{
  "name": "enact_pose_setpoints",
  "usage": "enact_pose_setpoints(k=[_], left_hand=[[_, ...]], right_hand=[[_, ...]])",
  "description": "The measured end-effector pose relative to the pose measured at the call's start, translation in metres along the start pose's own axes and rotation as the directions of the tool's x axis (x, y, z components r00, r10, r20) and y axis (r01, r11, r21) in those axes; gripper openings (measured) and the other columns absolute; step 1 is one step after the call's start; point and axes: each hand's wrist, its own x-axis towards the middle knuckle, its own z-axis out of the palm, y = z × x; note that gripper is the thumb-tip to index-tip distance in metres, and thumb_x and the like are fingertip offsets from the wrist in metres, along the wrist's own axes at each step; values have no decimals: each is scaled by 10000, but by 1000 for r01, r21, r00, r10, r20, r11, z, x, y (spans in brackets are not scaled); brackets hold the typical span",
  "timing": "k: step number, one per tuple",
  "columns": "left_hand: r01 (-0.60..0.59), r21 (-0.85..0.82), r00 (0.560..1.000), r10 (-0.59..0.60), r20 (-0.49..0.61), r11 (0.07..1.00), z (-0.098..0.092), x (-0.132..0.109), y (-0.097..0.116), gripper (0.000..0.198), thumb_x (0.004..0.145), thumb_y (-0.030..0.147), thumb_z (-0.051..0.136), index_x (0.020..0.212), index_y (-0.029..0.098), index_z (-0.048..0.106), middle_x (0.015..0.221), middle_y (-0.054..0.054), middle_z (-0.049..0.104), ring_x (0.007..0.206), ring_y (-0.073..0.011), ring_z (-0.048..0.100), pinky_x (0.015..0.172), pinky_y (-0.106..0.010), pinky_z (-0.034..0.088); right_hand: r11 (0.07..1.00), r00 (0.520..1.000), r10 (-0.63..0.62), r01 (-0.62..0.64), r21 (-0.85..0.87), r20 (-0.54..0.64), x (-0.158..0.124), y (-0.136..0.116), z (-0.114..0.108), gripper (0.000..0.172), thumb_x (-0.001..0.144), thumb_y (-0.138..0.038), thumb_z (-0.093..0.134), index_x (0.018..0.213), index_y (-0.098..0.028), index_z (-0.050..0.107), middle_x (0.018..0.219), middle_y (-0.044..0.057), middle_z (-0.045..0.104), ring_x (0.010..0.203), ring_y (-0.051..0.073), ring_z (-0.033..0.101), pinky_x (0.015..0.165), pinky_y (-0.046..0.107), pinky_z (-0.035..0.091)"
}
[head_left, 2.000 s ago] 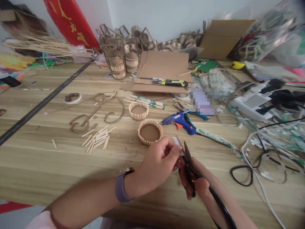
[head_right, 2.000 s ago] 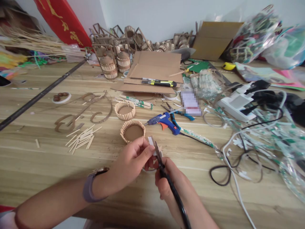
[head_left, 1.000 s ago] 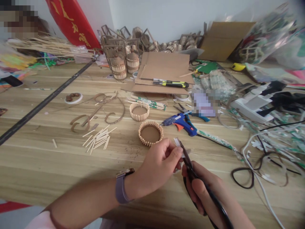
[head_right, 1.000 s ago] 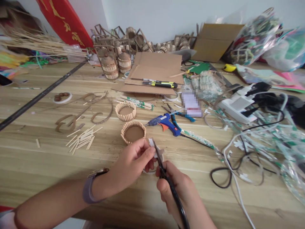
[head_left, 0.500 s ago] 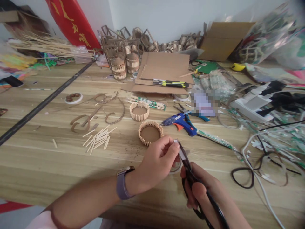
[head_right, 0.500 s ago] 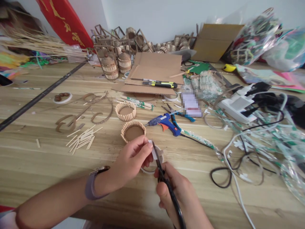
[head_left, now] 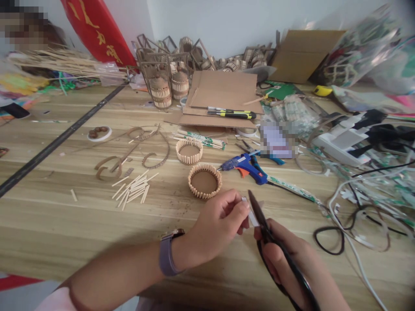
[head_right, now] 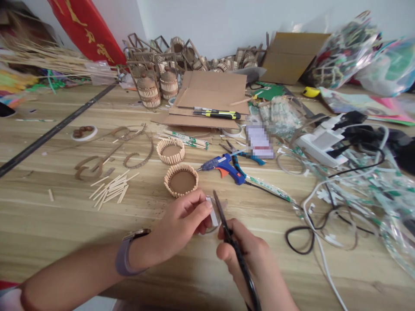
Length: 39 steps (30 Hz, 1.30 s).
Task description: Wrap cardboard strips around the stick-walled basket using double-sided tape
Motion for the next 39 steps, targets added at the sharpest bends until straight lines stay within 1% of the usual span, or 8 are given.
enact_pose_setpoints(k=[5, 9, 14, 16, 20, 22, 29, 39], left_hand=[[18, -42, 999, -20, -31, 999, -1, 0, 0, 268, 915, 334, 529, 694, 186, 498, 617, 33, 512, 552, -83, 456, 546, -214, 375], [33, -97, 995, -42, -91, 995, -5, 1, -5, 239, 856, 362, 616, 729, 179, 531, 611, 40, 524, 540, -76, 457, 537, -210, 377], [65, -195, 989, -88, -115, 979, -8, -6, -7, 263, 801, 364, 685, 752, 185, 498, 607, 36, 571, 528, -82, 493, 525, -219, 410], [73, -191, 990, -95, -104, 979, -9, -11, -8, 269, 802, 353, 692, 749, 184, 489, 618, 24, 597, 531, -87, 515, 526, -222, 421], [70, -163, 993, -84, -82, 984, -13, -23, -13, 259, 839, 351, 668, 747, 180, 498, 625, 20, 603, 572, -99, 555, 559, -225, 444], [64, -138, 993, -77, -92, 988, -18, -27, -17, 246, 858, 352, 647, 746, 173, 519, 627, 19, 599, 581, -98, 555, 581, -227, 452], [107, -75, 980, -118, -163, 991, -27, -32, -26, 220, 841, 338, 595, 706, 174, 539, 591, 16, 573, 560, -110, 536, 544, -224, 446], [97, 73, 984, -85, -153, 993, -33, -38, -36, 341, 986, 382, 449, 749, 167, 568, 607, 18, 564, 522, -88, 499, 501, -197, 388]], right_hand=[[880, 993, -44, -13, -475, -109, 19, 43, -26, 426, 888, -605, 474, 1049, -229, 595, 764, 91, 734, 646, 296, 709, 557, 362, 507], [769, 982, -183, 114, -630, -45, 35, 85, -50, 414, 919, -407, 447, 1259, -222, 593, 1038, 133, 746, 885, 316, 726, 742, 425, 547], [705, 970, -229, 106, -701, -84, 36, 63, -62, 422, 893, -452, 492, 1172, -202, 686, 1062, 186, 729, 941, 379, 693, 816, 518, 530], [808, 952, -275, 154, -569, -132, 33, 32, -51, 387, 913, -498, 480, 1056, -221, 708, 1053, 157, 735, 987, 349, 679, 851, 484, 526], [953, 955, -228, 259, -159, 187, 32, -23, -15, 304, 923, -491, 542, 794, -272, 709, 691, 17, 702, 623, 186, 629, 566, 286, 501], [961, 939, -246, 269, -66, 241, 36, -36, -3, 312, 944, -426, 529, 740, -263, 699, 646, -3, 686, 584, 154, 586, 555, 256, 468], [962, 880, -216, 265, -59, 423, 55, -39, 0, 280, 925, -382, 528, 733, -234, 669, 697, -7, 708, 634, 143, 606, 557, 239, 422], [985, 888, -165, 129, 111, 430, 60, -42, 12, 234, 919, -357, 521, 749, -220, 606, 725, -4, 683, 682, 145, 605, 641, 258, 437]])
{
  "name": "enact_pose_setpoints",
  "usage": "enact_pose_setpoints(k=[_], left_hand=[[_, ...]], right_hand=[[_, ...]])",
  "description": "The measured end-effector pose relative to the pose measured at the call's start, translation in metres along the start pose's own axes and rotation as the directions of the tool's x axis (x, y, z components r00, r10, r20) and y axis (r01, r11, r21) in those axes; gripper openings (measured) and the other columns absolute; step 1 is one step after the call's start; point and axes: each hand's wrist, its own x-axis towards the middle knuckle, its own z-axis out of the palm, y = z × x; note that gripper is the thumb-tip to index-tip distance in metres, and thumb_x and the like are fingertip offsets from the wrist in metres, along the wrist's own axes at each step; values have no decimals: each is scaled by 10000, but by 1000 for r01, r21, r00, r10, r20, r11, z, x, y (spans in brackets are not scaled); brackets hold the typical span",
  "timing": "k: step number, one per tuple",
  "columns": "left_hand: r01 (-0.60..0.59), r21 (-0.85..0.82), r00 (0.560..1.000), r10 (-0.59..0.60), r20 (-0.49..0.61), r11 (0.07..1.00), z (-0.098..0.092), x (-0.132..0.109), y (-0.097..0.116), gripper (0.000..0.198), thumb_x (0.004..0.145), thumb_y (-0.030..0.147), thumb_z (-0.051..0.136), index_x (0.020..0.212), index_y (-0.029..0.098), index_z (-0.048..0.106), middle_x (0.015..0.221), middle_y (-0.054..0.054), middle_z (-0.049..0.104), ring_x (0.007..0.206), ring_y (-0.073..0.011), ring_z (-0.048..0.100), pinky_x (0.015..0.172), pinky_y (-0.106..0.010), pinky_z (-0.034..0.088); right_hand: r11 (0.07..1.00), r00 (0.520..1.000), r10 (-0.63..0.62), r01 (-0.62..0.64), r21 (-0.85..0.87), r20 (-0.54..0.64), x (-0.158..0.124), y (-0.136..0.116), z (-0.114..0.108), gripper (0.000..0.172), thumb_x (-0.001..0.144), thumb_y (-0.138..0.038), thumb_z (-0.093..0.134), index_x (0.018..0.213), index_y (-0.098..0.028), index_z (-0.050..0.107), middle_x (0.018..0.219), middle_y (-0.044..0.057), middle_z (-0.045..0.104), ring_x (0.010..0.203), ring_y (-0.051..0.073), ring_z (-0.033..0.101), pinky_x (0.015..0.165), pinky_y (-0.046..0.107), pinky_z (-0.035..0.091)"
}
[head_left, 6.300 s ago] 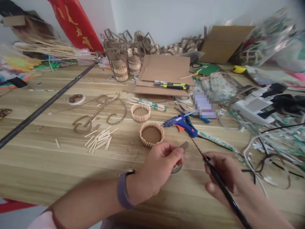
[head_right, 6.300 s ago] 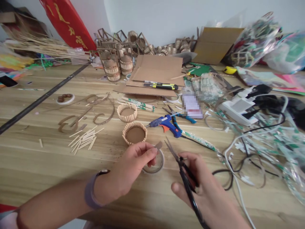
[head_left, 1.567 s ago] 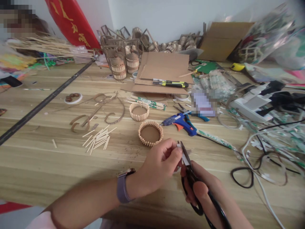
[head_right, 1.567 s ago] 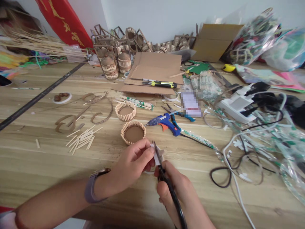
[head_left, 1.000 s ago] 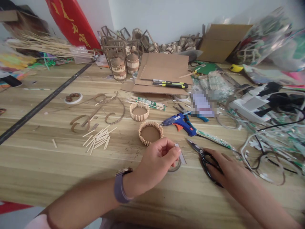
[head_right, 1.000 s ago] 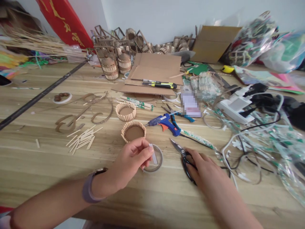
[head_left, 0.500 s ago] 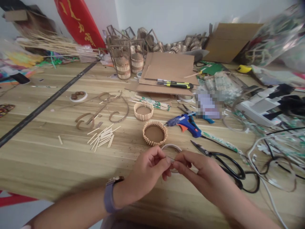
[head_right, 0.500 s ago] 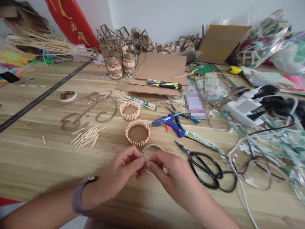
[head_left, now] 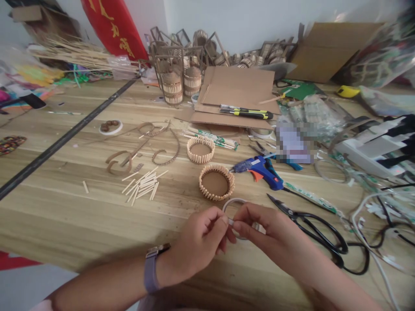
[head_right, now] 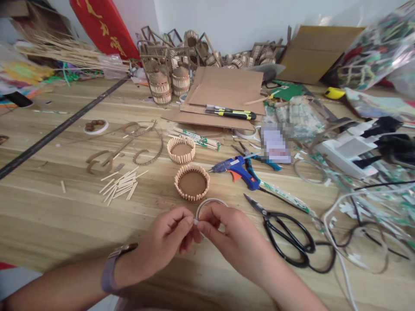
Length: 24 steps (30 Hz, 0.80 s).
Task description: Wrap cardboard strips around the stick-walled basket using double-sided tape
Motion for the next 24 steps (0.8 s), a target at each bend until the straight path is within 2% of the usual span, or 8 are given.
enact_pose_setpoints(k=[4, 7, 12, 17, 19, 22, 24], left_hand=[[14, -100, 999, -18, -37, 995, 0, 1, 3, 282, 958, 345, 479, 761, 163, 566, 669, -7, 615, 550, -91, 519, 505, -194, 410], [38, -173, 998, -44, -33, 984, 1, 3, 7, 191, 892, 322, 553, 800, 156, 577, 677, -6, 620, 551, -89, 517, 509, -194, 422], [52, -202, 998, -55, -6, 978, 3, 3, 6, 163, 819, 304, 637, 809, 166, 551, 625, 31, 577, 524, -78, 492, 501, -188, 405], [41, -187, 999, -44, -10, 981, 3, 4, 8, 149, 798, 287, 620, 747, 174, 536, 561, 48, 527, 493, -78, 455, 477, -190, 371], [30, -209, 998, -40, -44, 977, 3, 6, 10, 132, 791, 274, 607, 742, 179, 529, 559, 50, 526, 495, -80, 452, 478, -191, 370], [3, -230, 993, -30, -117, 973, 2, 6, 11, 123, 818, 270, 571, 749, 191, 506, 590, 41, 553, 527, -89, 477, 506, -199, 387], [-3, -189, 994, -18, -107, 982, 3, 4, 9, 113, 834, 262, 561, 771, 194, 498, 616, 37, 565, 549, -93, 485, 526, -205, 391]], right_hand=[[997, 995, 40, -34, 71, -87, 0, 3, -3, 253, 856, -403, 551, 690, -213, 569, 612, -23, 568, 570, 123, 491, 521, 244, 357], [994, 991, 49, -37, 98, -122, -1, 6, -2, 252, 837, -408, 562, 679, -213, 551, 579, -39, 505, 538, 111, 433, 504, 240, 339], [995, 992, 37, -25, 99, -120, -2, 8, 3, 231, 825, -396, 564, 686, -211, 570, 602, -20, 556, 559, 124, 486, 515, 242, 375], [997, 991, -1, 12, 79, -134, -1, 7, 9, 205, 823, -365, 572, 687, -212, 583, 639, -2, 617, 607, 139, 555, 556, 246, 420], [997, 988, -4, 15, 74, -152, -1, 9, 10, 207, 815, -379, 604, 695, -210, 600, 647, 1, 629, 613, 142, 564, 558, 246, 427], [988, 974, 1, 35, 153, -225, -2, 14, 9, 225, 821, -407, 645, 720, -208, 613, 649, -5, 630, 605, 137, 569, 553, 240, 442], [965, 965, 18, 52, 259, -262, -3, 17, 8, 240, 839, -429, 661, 754, -209, 614, 657, -11, 626, 598, 131, 573, 545, 233, 453]])
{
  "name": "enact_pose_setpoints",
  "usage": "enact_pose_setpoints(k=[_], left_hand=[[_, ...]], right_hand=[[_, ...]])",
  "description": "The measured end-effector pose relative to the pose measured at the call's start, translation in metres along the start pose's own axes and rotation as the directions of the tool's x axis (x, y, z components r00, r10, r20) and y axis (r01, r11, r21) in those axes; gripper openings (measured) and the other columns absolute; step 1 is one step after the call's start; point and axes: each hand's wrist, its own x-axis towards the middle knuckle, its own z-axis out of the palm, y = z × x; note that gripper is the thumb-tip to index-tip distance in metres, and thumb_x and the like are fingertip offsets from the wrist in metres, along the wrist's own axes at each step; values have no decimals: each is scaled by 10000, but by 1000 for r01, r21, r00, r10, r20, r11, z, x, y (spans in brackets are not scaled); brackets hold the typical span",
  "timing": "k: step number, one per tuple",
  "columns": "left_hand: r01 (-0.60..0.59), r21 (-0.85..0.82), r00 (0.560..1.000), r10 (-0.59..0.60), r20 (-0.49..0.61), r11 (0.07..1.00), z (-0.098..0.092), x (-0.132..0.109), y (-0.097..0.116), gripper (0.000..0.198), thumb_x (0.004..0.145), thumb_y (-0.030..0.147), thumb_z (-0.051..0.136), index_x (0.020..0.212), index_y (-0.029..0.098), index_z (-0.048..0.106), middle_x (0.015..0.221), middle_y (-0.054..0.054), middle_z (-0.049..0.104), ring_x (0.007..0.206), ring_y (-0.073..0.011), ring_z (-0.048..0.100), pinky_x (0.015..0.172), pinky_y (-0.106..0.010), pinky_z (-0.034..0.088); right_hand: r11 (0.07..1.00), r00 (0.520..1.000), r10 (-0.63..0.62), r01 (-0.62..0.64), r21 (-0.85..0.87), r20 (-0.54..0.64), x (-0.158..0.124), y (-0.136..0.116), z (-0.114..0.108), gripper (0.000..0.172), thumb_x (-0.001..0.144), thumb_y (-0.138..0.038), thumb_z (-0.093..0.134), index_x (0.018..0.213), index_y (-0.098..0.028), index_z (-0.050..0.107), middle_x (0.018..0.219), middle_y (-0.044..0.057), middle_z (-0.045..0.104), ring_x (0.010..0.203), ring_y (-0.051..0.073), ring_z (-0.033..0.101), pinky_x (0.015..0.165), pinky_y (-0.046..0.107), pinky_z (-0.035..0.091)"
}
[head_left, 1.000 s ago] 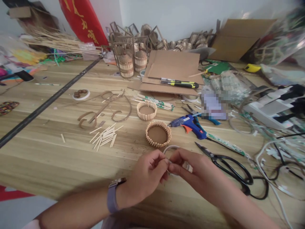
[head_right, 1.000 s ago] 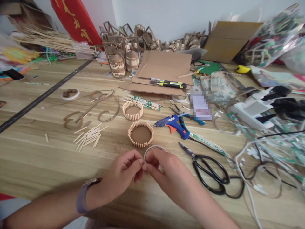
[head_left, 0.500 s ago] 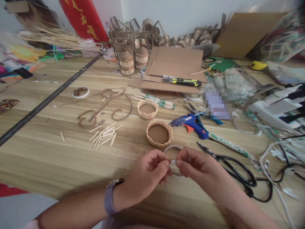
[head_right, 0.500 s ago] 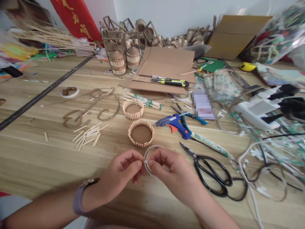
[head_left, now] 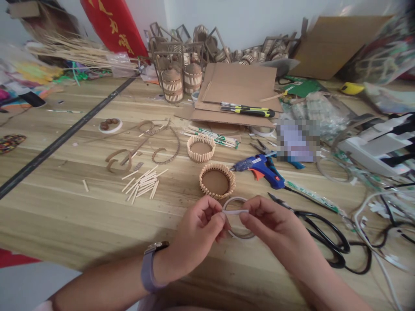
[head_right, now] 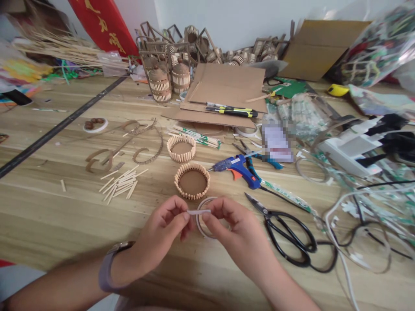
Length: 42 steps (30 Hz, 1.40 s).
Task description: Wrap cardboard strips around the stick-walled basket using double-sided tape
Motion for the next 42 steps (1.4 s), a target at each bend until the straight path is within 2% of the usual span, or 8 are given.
enact_pose_setpoints(k=[6, 10, 13, 18, 23, 27, 31, 42], left_hand=[[-61, 200, 973, 14, 229, 978, -1, -6, -2, 96, 819, 236, 615, 770, 171, 564, 663, 33, 536, 582, -86, 446, 532, -205, 345], [-31, 157, 991, 10, 135, 987, -3, -3, 2, 69, 835, 235, 609, 851, 171, 593, 736, 13, 600, 660, -102, 521, 595, -208, 407], [-30, 117, 997, 21, 73, 993, -4, -2, 4, 98, 833, 243, 626, 898, 174, 608, 727, 23, 599, 664, -102, 535, 598, -199, 422], [-66, 180, 995, 51, 82, 981, -4, -1, 4, 22, 802, 183, 619, 817, 169, 611, 685, 34, 593, 634, -95, 530, 572, -189, 408], [-122, 258, 988, 92, 126, 958, -8, 2, 2, 47, 760, 124, 602, 740, 166, 595, 647, 47, 562, 609, -82, 484, 550, -184, 371], [-29, 195, 991, 2, 137, 980, -8, 4, 3, 32, 746, 158, 587, 715, 164, 580, 615, 46, 534, 566, -78, 441, 510, -193, 341], [81, 136, 984, -101, 144, 987, -6, 4, 5, 54, 743, 213, 600, 745, 162, 584, 621, 32, 564, 549, -85, 468, 498, -202, 351], [66, 112, 988, -81, 130, 992, -5, 4, 5, 43, 734, 192, 609, 723, 170, 573, 610, 42, 553, 535, -76, 463, 495, -196, 351]], right_hand=[[969, 998, -19, 4, 248, 58, -3, -4, 2, 291, 852, -478, 680, 777, -205, 612, 669, -12, 613, 589, 119, 573, 546, 229, 474], [980, 998, 6, -19, 198, 68, -1, -9, 5, 287, 827, -439, 686, 727, -200, 564, 533, -51, 519, 478, 87, 442, 456, 206, 372], [991, 995, 40, -51, 122, 87, 1, -7, 8, 258, 798, -394, 671, 686, -205, 536, 516, -55, 500, 464, 82, 409, 430, 205, 328], [997, 997, 63, -61, -36, 53, -3, 2, 11, 187, 776, -348, 615, 666, -212, 548, 543, -39, 529, 489, 96, 439, 453, 217, 344], [984, 994, 49, -31, -178, 101, -5, -6, 11, 156, 732, -323, 576, 625, -218, 535, 540, -30, 517, 505, 106, 432, 466, 225, 334], [987, 988, 72, -50, -154, 139, -2, -12, 9, 164, 742, -319, 574, 626, -217, 517, 551, -36, 485, 512, 101, 401, 462, 219, 322], [992, 979, 115, -103, -75, 171, 0, -9, 6, 198, 751, -349, 595, 641, -214, 499, 572, -35, 484, 518, 99, 411, 464, 217, 335], [997, 987, 71, -68, -27, 145, -4, 2, 8, 189, 799, -317, 607, 674, -208, 518, 577, -41, 480, 522, 91, 407, 466, 209, 329]])
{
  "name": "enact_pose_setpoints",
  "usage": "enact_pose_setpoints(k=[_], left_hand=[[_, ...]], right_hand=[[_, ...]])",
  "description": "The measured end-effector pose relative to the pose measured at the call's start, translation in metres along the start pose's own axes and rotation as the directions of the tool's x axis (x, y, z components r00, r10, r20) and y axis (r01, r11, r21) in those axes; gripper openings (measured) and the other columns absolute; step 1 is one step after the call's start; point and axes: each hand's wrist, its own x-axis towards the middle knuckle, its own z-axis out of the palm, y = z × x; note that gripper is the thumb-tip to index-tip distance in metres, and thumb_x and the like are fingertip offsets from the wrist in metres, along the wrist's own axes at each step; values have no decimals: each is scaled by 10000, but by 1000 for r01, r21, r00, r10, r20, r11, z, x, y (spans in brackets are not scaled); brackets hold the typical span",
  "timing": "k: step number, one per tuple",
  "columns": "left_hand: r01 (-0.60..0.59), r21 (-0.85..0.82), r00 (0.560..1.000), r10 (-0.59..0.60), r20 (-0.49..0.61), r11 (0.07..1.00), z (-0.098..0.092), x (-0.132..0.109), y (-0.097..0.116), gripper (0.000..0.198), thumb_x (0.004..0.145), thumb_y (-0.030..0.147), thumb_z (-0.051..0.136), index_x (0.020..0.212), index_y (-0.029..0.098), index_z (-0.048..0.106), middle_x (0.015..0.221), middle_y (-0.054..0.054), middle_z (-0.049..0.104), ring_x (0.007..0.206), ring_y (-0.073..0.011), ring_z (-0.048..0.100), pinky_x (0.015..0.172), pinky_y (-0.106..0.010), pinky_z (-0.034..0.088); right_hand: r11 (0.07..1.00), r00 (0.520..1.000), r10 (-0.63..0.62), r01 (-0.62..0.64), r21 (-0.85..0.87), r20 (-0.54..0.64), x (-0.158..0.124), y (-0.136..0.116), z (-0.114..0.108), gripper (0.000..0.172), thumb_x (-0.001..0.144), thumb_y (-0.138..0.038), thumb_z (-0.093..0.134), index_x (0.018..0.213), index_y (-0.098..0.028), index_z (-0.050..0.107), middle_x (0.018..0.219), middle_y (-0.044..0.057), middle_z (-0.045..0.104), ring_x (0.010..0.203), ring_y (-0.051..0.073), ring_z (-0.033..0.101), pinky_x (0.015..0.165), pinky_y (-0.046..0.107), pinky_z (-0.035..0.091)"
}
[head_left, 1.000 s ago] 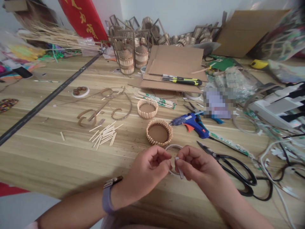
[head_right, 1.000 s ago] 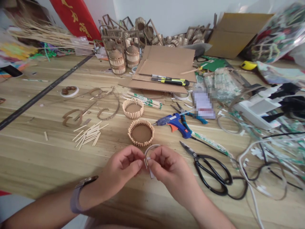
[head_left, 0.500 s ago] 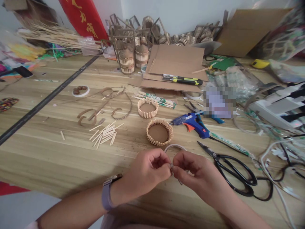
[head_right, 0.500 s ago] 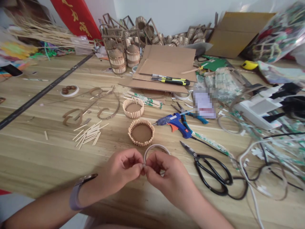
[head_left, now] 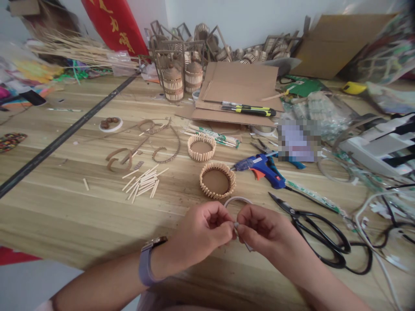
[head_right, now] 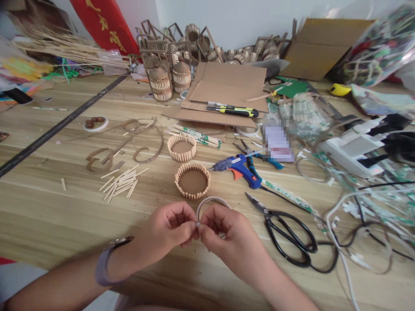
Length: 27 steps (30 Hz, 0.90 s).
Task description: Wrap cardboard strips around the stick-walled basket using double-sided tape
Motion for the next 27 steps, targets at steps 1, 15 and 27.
enact_pose_setpoints(k=[1, 15, 27], left_hand=[[6, -1, 1000, -6, 1, 1000, 0, 0, 0, 43, 731, 195, 607, 723, 169, 574, 611, 39, 560, 534, -77, 469, 495, -197, 354], [16, -21, 997, -17, -72, 1000, 1, 1, 5, 70, 703, 236, 586, 706, 174, 552, 551, 52, 541, 479, -71, 444, 461, -189, 341], [-48, 130, 985, 68, -159, 990, 8, -2, 1, 100, 743, 237, 605, 682, 185, 545, 550, 59, 524, 505, -82, 452, 490, -196, 364]], right_hand=[[1000, 1000, -4, 4, 4, -1, 0, 0, 0, 195, 800, -319, 615, 672, -208, 519, 574, -43, 481, 520, 91, 408, 462, 208, 329], [908, 907, -346, 260, -328, -241, -4, -7, -2, 70, 814, -259, 609, 757, -233, 580, 657, -6, 627, 588, 143, 586, 547, 253, 474], [642, 686, -672, 354, -680, -278, -11, -6, 18, 179, 864, -105, 536, 910, -279, 528, 733, -19, 709, 631, 158, 699, 615, 256, 554]])
